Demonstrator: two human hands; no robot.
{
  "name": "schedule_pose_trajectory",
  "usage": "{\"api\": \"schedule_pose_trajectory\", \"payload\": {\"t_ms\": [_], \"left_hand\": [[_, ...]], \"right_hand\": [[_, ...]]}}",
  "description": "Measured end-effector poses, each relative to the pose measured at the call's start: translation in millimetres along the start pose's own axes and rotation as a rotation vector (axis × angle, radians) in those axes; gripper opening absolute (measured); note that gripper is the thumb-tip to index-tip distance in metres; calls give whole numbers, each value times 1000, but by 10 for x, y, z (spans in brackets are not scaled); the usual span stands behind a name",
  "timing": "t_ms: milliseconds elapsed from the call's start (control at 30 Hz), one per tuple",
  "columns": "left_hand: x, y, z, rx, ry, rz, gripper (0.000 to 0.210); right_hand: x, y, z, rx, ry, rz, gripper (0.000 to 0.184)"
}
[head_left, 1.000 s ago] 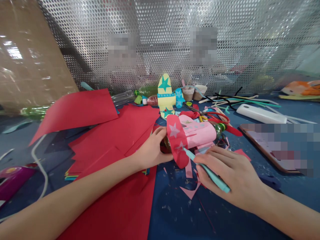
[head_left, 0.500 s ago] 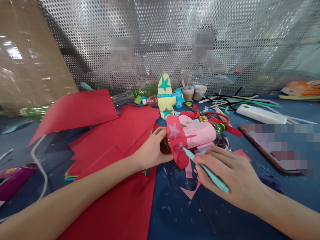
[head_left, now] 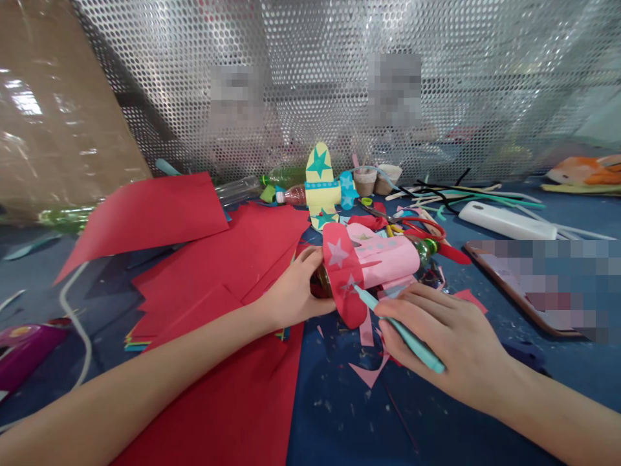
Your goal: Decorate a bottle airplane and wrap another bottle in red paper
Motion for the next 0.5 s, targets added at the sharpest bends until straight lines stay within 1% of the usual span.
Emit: {"api": "schedule_pose_trajectory", "payload": {"t_ms": [167,300,500], "left_hand": [[2,3,4,-1,-2,5,55],[2,1,0,20,0,-4,54],[6,5,8,21,-11,-1,55]], "right_hand": [[10,-18,-9,26,10,-17,10],[11,-10,0,13,0,-3,9],[14,0,-28,15,26,-7,10]]}}
Point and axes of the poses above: each hand's wrist, its own x-axis towards the middle knuckle, its own y-axis out of the back of the hand, z = x × y, the point moved 7 cm from there along x, towards the middle knuckle, and after that the axes turned 13 degrees about x, right-handed, at the moved point
